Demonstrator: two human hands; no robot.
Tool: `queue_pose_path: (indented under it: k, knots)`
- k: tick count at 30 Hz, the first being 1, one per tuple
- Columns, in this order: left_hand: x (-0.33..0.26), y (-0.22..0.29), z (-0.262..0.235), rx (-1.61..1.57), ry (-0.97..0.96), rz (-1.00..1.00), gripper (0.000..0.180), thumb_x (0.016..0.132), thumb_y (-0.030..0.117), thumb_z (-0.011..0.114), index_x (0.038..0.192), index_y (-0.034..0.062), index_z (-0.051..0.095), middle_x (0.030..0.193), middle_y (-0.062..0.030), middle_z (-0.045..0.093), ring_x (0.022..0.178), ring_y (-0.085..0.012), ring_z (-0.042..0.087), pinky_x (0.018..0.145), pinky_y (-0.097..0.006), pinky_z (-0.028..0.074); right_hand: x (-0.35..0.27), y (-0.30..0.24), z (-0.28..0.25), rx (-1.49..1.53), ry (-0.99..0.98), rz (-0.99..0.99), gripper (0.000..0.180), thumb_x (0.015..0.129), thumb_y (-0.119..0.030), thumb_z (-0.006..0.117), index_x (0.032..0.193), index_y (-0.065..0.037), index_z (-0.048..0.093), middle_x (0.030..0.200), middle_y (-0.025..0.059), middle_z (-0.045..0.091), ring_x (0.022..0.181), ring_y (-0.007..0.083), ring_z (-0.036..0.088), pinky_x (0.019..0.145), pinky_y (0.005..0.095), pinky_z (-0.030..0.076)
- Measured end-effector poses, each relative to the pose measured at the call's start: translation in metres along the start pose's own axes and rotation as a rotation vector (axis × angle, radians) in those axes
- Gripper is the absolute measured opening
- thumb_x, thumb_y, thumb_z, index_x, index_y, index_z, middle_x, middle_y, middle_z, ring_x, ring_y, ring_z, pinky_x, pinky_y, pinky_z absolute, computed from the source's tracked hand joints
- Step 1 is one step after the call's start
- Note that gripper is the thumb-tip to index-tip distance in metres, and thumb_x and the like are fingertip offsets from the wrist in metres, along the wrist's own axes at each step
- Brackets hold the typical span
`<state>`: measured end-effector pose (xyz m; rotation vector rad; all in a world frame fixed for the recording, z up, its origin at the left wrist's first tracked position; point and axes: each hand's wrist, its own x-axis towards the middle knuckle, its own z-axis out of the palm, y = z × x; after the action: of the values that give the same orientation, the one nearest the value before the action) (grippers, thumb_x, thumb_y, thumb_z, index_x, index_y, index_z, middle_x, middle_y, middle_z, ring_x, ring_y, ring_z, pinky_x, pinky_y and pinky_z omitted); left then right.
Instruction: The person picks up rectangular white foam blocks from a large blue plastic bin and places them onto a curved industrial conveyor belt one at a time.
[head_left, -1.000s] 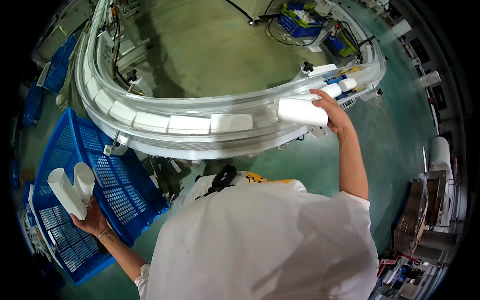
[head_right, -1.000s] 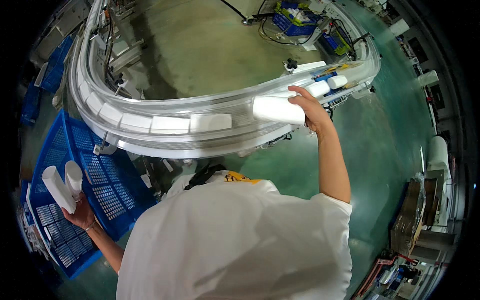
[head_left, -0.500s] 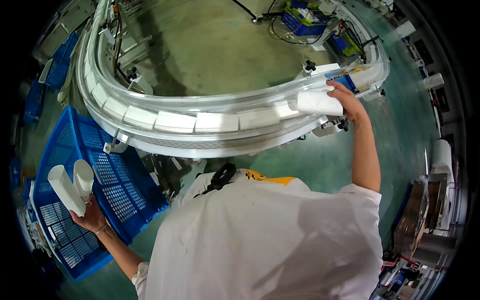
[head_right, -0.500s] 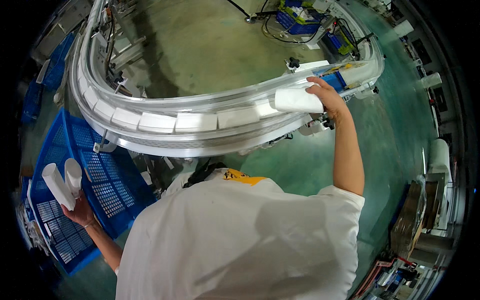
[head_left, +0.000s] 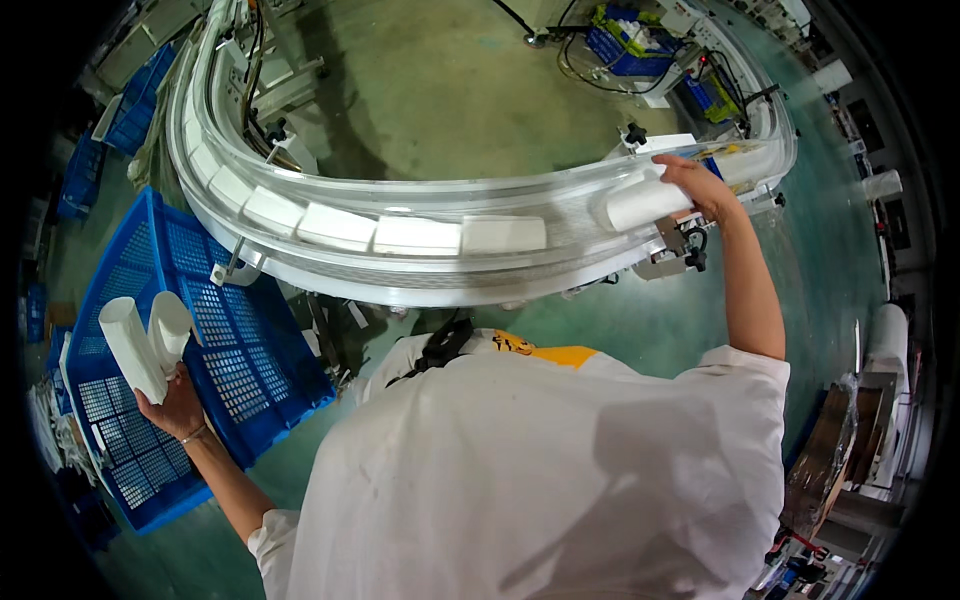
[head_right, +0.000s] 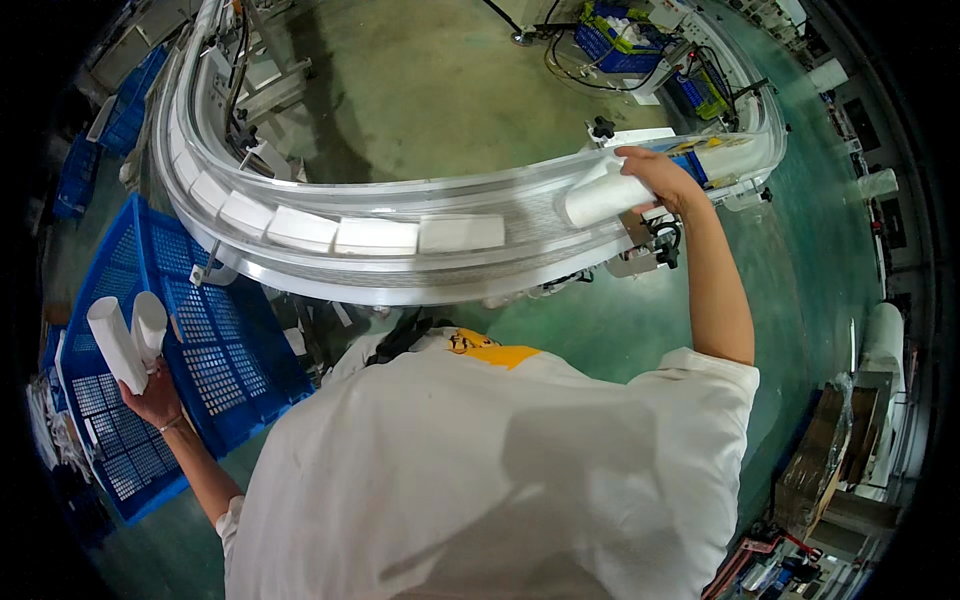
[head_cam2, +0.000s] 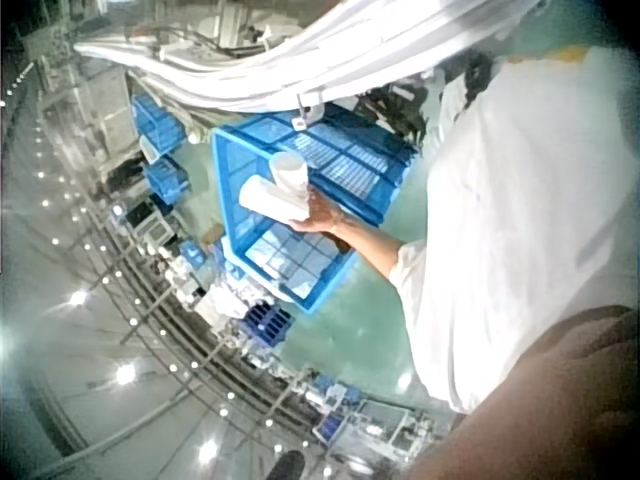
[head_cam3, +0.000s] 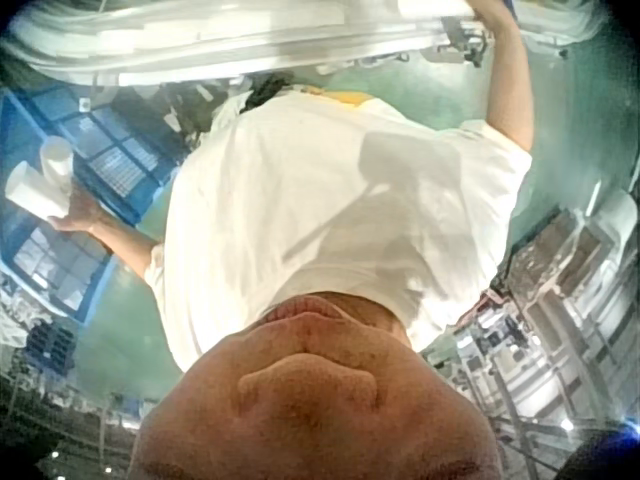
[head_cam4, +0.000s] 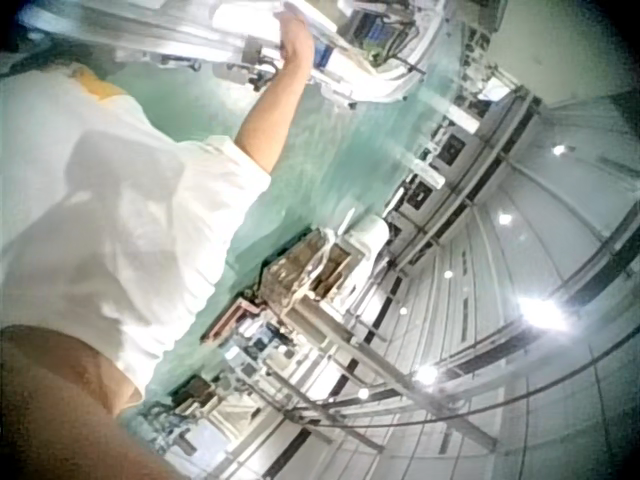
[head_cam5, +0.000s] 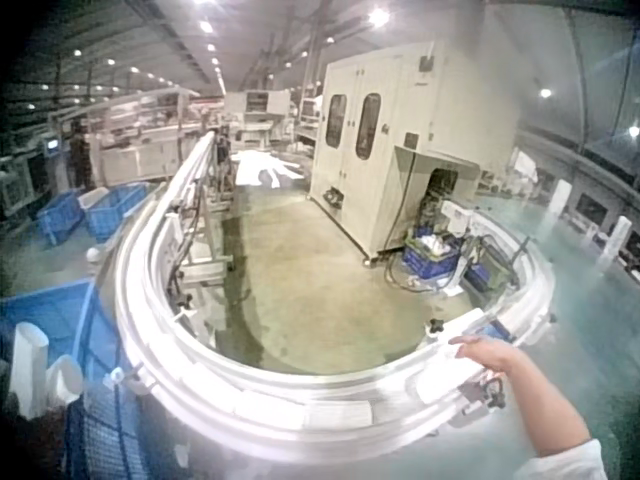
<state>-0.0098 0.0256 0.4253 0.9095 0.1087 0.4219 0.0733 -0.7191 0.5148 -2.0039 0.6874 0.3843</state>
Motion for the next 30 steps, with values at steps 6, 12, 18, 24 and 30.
queue_pose_path:
  k: [6, 12, 18, 24, 30]
  knots:
    - [0.000, 0.003, 0.003, -0.036, -0.009, -0.015, 0.052, 0.080, 0.038, 0.053, 0.121, 0.0112, 0.039, 0.120, -0.0111, 0.042, 0.108, -0.0245, 0.043, 0.082, -0.037, 0.044, 0.009, -0.009, -0.001, -0.219, -0.104, -0.159, 0.052, 0.070, -0.017, 0.055, 0.121, -0.014, 0.045, 0.097, 0.0072, 0.054, 0.082, 0.0170, 0.055, 0.054, 0.0341, 0.053]
    - [-0.017, 0.003, 0.042, -0.075, -0.110, -0.030, 0.051, 0.079, 0.040, 0.052, 0.120, 0.0099, 0.042, 0.120, -0.0105, 0.043, 0.108, -0.0243, 0.043, 0.081, -0.038, 0.043, 0.025, -0.012, 0.001, -0.474, -0.185, -0.318, 0.051, 0.071, -0.011, 0.055, 0.120, -0.011, 0.042, 0.101, 0.0078, 0.051, 0.088, 0.0187, 0.052, 0.064, 0.0299, 0.049]
    - [-0.042, -0.061, 0.131, -0.206, -0.252, -0.330, 0.059, 0.077, 0.043, 0.051, 0.123, 0.0088, 0.039, 0.123, -0.0120, 0.042, 0.110, -0.0266, 0.043, 0.078, -0.039, 0.047, 0.039, -0.003, 0.026, -0.609, -0.048, -0.605, 0.052, 0.074, -0.012, 0.057, 0.122, -0.009, 0.039, 0.109, 0.0114, 0.051, 0.095, 0.0208, 0.052, 0.079, 0.0298, 0.044]
    - [-0.061, -0.134, 0.251, -0.259, -0.267, -0.574, 0.057, 0.076, 0.037, 0.054, 0.120, 0.0033, 0.040, 0.112, -0.0133, 0.051, 0.098, -0.0296, 0.052, 0.076, -0.042, 0.049, -0.039, -0.057, 0.137, 0.238, -0.629, -0.558, 0.059, 0.079, -0.023, 0.059, 0.128, -0.008, 0.031, 0.116, 0.0150, 0.046, 0.101, 0.0189, 0.048, 0.081, 0.0274, 0.044]
    - [-0.070, -0.154, 0.277, -0.098, -0.477, -0.689, 0.058, 0.078, 0.037, 0.051, 0.125, 0.0050, 0.037, 0.121, -0.0129, 0.046, 0.109, -0.0285, 0.047, 0.083, -0.045, 0.046, -0.056, -0.055, 0.189, 0.424, -0.652, -0.560, 0.060, 0.068, -0.018, 0.069, 0.119, -0.003, 0.041, 0.104, 0.0093, 0.053, 0.085, 0.0136, 0.054, 0.065, 0.0276, 0.047]
